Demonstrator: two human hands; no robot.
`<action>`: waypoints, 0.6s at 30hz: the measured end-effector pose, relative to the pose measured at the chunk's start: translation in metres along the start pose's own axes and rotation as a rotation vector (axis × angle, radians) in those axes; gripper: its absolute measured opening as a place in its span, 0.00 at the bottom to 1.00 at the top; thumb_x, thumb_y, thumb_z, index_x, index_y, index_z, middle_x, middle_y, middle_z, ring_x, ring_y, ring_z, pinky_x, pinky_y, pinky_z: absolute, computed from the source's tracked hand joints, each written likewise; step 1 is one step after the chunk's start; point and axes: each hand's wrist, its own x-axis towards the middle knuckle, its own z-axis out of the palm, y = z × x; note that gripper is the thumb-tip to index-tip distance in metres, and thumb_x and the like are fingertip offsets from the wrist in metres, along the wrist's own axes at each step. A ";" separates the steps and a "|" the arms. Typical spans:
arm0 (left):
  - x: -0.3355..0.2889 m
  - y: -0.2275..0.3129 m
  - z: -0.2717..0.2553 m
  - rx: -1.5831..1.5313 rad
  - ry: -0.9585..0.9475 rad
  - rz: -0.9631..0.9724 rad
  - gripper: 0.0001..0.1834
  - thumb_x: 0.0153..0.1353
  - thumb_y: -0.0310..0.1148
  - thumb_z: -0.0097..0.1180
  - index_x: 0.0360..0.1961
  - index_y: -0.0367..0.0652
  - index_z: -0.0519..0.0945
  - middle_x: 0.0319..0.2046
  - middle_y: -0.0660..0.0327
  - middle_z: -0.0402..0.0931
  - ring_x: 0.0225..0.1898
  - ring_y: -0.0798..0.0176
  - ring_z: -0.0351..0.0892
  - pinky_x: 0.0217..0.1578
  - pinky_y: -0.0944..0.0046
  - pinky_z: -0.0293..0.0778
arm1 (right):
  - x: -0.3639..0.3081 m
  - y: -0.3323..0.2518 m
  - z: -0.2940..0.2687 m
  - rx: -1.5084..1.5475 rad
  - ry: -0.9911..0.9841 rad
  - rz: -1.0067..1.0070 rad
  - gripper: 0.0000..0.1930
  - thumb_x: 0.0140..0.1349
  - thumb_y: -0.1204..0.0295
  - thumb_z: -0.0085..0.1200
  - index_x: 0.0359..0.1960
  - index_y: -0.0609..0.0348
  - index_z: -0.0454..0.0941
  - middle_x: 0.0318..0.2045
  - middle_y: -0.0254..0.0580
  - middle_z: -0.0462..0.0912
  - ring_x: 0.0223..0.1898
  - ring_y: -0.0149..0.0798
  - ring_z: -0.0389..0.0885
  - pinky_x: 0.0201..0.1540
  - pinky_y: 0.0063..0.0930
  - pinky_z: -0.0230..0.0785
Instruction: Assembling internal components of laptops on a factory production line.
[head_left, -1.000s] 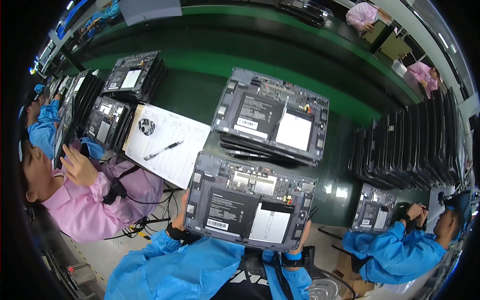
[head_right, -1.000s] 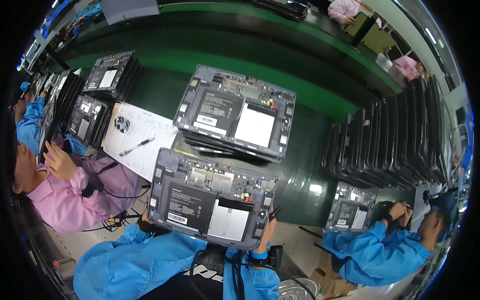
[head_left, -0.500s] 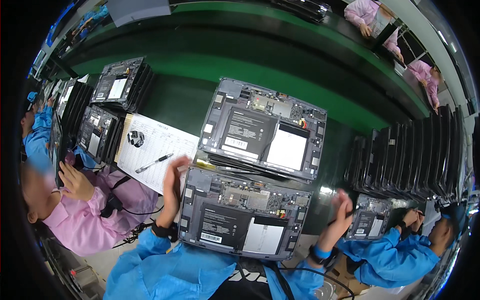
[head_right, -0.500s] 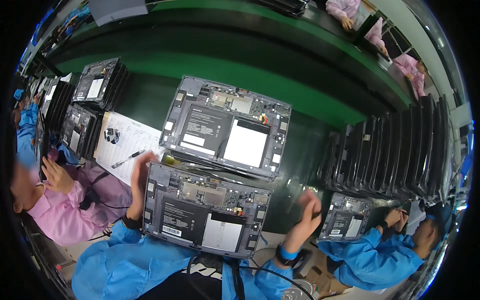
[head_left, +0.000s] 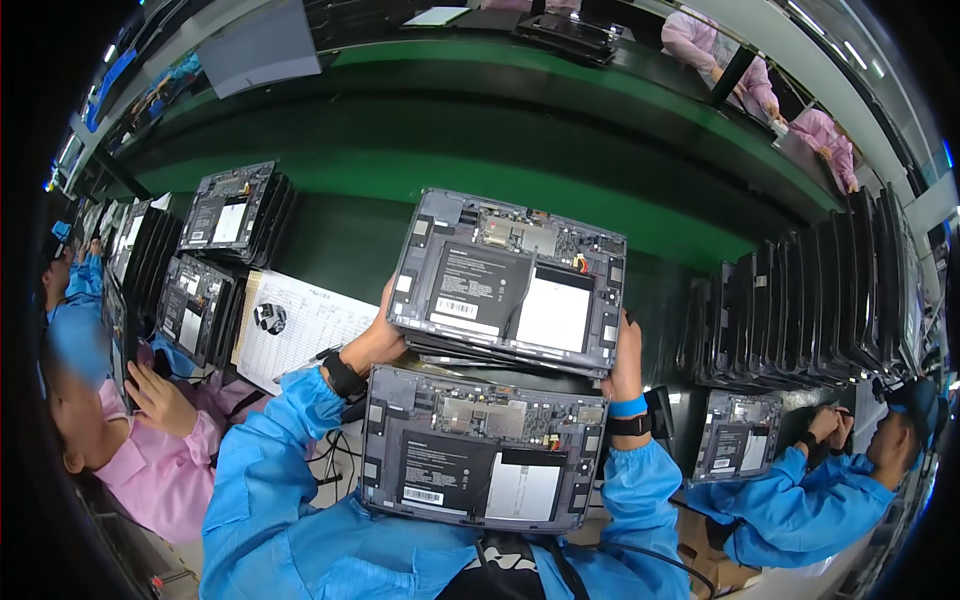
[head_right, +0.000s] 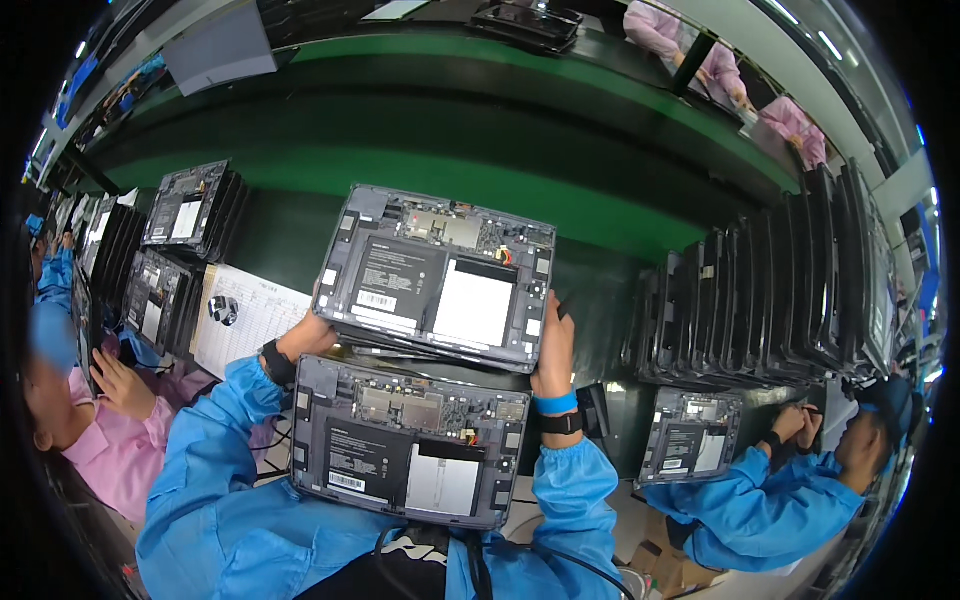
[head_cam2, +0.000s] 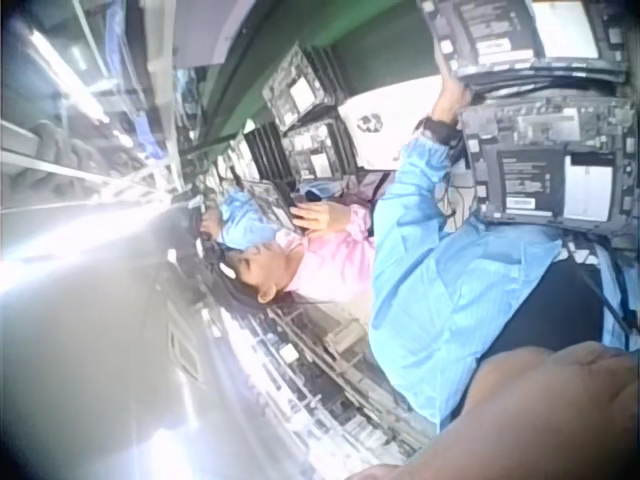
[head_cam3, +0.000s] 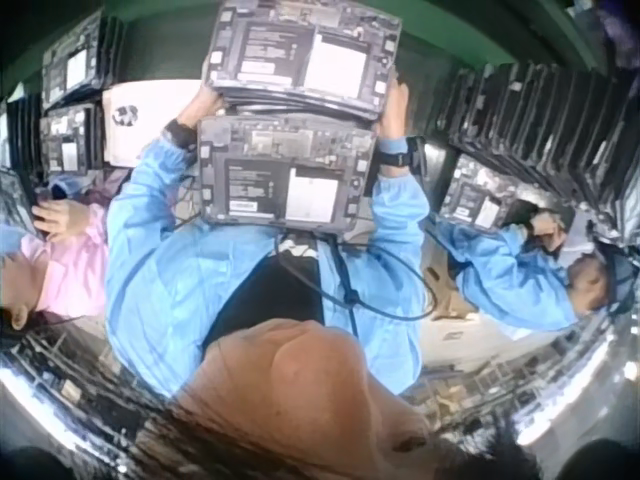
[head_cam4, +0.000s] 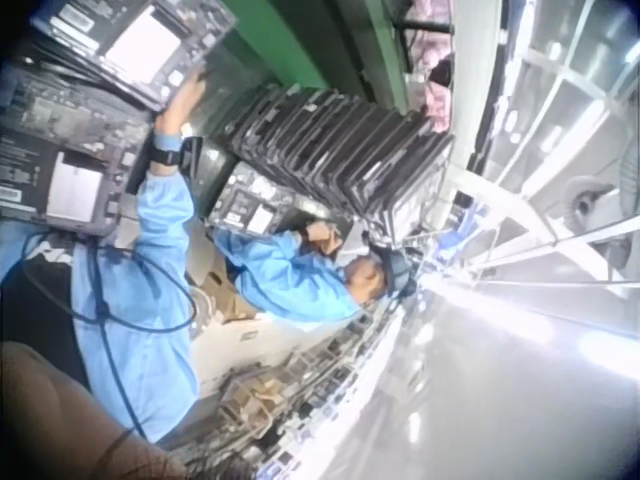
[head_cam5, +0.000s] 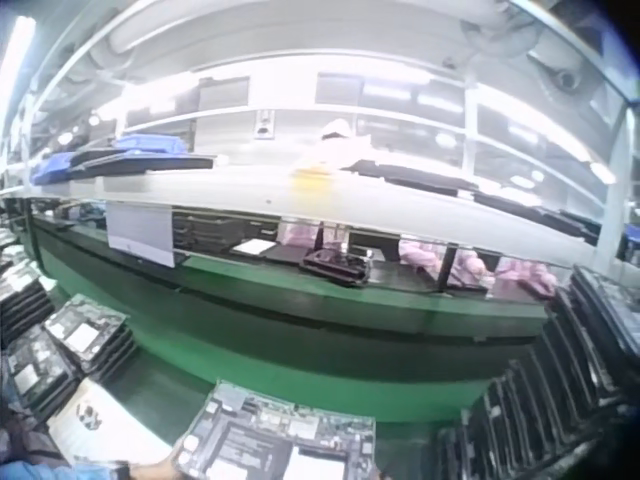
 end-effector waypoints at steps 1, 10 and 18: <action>0.007 0.004 0.001 0.001 -0.003 -0.003 0.23 0.78 0.49 0.42 0.62 0.47 0.72 0.52 0.65 0.79 0.51 0.67 0.81 0.53 0.62 0.79 | 0.002 0.001 0.004 0.000 0.004 0.000 0.19 0.78 0.60 0.45 0.52 0.64 0.79 0.42 0.37 0.84 0.41 0.29 0.83 0.44 0.25 0.75; -0.031 0.091 0.069 -0.079 0.105 0.135 0.25 0.77 0.50 0.41 0.65 0.46 0.72 0.55 0.62 0.80 0.52 0.65 0.83 0.52 0.63 0.82 | 0.017 -0.039 0.026 0.069 -0.124 -0.224 0.13 0.74 0.63 0.49 0.43 0.61 0.78 0.36 0.33 0.82 0.36 0.27 0.83 0.38 0.24 0.77; -0.064 0.134 -0.010 0.679 -0.770 0.488 0.26 0.69 0.24 0.53 0.67 0.39 0.67 0.65 0.54 0.71 0.66 0.53 0.68 0.68 0.54 0.63 | -0.048 -0.113 0.011 0.093 -0.200 -0.508 0.10 0.75 0.65 0.48 0.47 0.59 0.74 0.43 0.34 0.79 0.44 0.26 0.79 0.46 0.24 0.73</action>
